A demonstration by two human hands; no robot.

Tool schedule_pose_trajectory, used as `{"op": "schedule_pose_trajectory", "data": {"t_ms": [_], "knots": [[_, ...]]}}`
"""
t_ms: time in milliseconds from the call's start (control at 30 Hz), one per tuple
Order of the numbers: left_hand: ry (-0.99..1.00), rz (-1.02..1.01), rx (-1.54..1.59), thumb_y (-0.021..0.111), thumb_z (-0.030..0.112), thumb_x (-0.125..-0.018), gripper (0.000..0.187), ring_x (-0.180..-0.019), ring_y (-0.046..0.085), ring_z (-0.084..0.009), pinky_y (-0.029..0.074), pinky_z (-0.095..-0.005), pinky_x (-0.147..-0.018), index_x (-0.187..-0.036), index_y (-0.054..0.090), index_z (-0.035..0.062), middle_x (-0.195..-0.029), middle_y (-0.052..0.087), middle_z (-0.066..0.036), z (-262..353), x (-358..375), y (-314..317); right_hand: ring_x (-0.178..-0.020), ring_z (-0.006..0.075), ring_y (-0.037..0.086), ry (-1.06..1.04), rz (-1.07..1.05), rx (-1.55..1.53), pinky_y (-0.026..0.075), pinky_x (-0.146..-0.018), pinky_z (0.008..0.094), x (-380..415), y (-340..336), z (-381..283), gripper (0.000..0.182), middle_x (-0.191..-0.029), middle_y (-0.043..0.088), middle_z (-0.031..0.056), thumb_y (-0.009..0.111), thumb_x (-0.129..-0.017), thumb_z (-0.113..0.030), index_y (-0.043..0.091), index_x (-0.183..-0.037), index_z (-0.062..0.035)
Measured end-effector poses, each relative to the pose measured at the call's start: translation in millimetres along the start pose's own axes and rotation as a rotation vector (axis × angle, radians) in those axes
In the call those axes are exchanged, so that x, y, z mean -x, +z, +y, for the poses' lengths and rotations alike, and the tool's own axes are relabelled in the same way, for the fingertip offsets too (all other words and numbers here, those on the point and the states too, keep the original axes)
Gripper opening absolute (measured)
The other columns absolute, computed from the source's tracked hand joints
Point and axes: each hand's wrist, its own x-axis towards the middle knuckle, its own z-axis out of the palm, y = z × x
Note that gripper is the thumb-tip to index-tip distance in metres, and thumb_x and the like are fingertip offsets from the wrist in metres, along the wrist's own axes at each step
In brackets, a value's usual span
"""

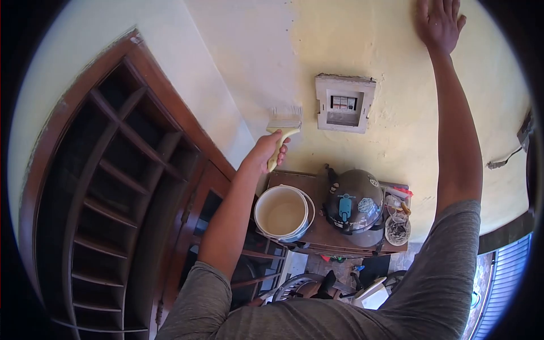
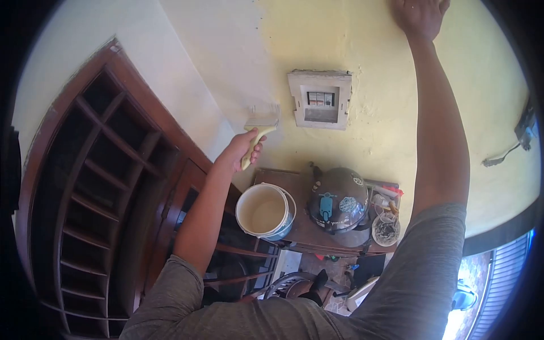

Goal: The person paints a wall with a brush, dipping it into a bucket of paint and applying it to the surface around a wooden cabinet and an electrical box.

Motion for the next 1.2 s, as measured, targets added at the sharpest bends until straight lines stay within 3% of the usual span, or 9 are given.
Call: {"op": "schedule_pose_trajectory", "data": {"t_ms": [167, 367, 567, 667, 733, 800, 1000, 1033, 1200], "knots": [[0.012, -0.187, 0.224, 0.045, 0.034, -0.106, 0.037, -0.052, 0.053, -0.0036, 0.047, -0.0173, -0.043, -0.102, 0.062, 0.0018, -0.067, 0.056, 0.004, 102.2, 25.3, -0.4, -0.155, 0.0312, 0.011, 0.015, -0.017, -0.034, 0.007, -0.123, 0.0547, -0.9, -3.5, 0.8, 0.06, -0.168, 0.017, 0.0071, 0.038, -0.104, -0.038, 0.027, -0.159, -0.0155], [0.36, -0.021, 0.024, 0.049, 0.028, -0.105, 0.033, -0.05, 0.048, -0.0006, 0.042, -0.014, -0.038, -0.114, 0.057, -0.0031, -0.066, 0.052, 0.006, 225.7, 92.9, 56.6, -0.155, 0.0318, 0.012, 0.001, -0.007, -0.049, 0.007, -0.123, 0.0554, -1.5, -2.1, 2.7, 0.061, -0.167, 0.018, 0.0071, 0.04, -0.103, -0.036, 0.028, -0.158, -0.0151], [0.683, -0.138, -0.158, 0.039, 0.03, -0.108, 0.03, -0.05, 0.054, -0.01, 0.05, -0.0204, -0.043, -0.113, 0.053, 0.0041, -0.07, 0.056, 0.0, 324.4, 117.8, 74.7, -0.154, 0.031, 0.013, 0.026, -0.024, -0.026, 0.008, -0.123, 0.0542, -0.7, -7.9, -0.1, 0.059, -0.167, 0.019, 0.0074, 0.04, -0.103, -0.034, 0.03, -0.158, -0.0146], [0.886, -0.012, -0.241, 0.037, 0.027, -0.108, 0.027, -0.049, 0.053, -0.0086, 0.049, -0.0218, -0.041, -0.111, 0.053, 0.0047, -0.073, 0.057, -0.002, 308.0, 135.9, 87.7, -0.153, 0.0306, 0.02, -0.015, 0.104, -0.11, 0.013, -0.122, 0.056, -3.2, 14.4, 9.6, 0.057, -0.165, 0.026, 0.0036, 0.038, -0.102, -0.042, 0.034, -0.156, -0.0221], [0.78, -0.025, -0.006, 0.049, 0.033, -0.105, 0.031, -0.047, 0.044, -0.0036, 0.04, -0.0162, -0.04, -0.111, 0.058, 0.0032, -0.066, 0.051, 0.004, 283.0, 114.1, 78.0, -0.151, 0.0303, 0.025, -0.071, 0.244, -0.199, 0.017, -0.12, 0.0584, -4.3, 24.2, 13.8, 0.057, -0.163, 0.032, -0.0004, 0.037, -0.101, -0.051, 0.037, -0.154, -0.0299], [0.596, -0.02, -0.02, 0.043, 0.04, -0.106, 0.034, -0.046, 0.041, -0.0116, 0.037, -0.0285, -0.041, -0.103, 0.053, 0.0073, -0.066, 0.048, 0.0, 241.0, 71.2, 53.8, -0.151, 0.029, 0.026, -0.067, 0.248, -0.19, 0.017, -0.121, 0.0566, -4.3, 23.4, 12.8, 0.055, -0.162, 0.033, -0.0017, 0.038, -0.101, -0.05, 0.038, -0.153, -0.032], [0.363, -0.013, -0.019, 0.04, 0.046, -0.106, 0.041, -0.045, 0.041, -0.0139, 0.036, -0.0321, -0.042, -0.11, 0.047, 0.0066, -0.063, 0.044, -0.002, 77.5, 19.0, 29.7, -0.151, 0.0288, 0.027, -0.111, 0.26, -0.195, 0.017, -0.121, 0.0564, -3.7, 25.6, 15.2, 0.055, -0.162, 0.033, -0.0023, 0.039, -0.1, -0.049, 0.039, -0.153, -0.031], [0.3, 0.003, -0.003, 0.04, 0.046, -0.106, 0.041, -0.045, 0.041, -0.0141, 0.036, -0.0321, -0.043, -0.11, 0.046, 0.0065, -0.064, 0.044, -0.002, 57.1, 14.0, 27.2, -0.154, 0.0307, 0.015, -0.013, 0.026, -0.026, 0.011, -0.123, 0.0533, -0.2, -2.8, -0.2, 0.056, -0.167, 0.021, 0.0079, 0.04, -0.104, -0.03, 0.032, -0.157, -0.0149], [0.022, 0.05, 0.029, 0.043, 0.044, -0.105, 0.04, -0.051, 0.042, -0.0102, 0.038, -0.0276, -0.045, -0.114, 0.051, 0.0055, -0.07, 0.048, -0.001, -14.7, -7.9, 17.8, -0.154, 0.0296, 0.016, -0.024, 0.063, -0.033, 0.01, -0.124, 0.0529, 2.0, 7.4, 6.0, 0.055, -0.166, 0.022, 0.0061, 0.04, -0.104, -0.031, 0.032, -0.157, -0.0176]]}}
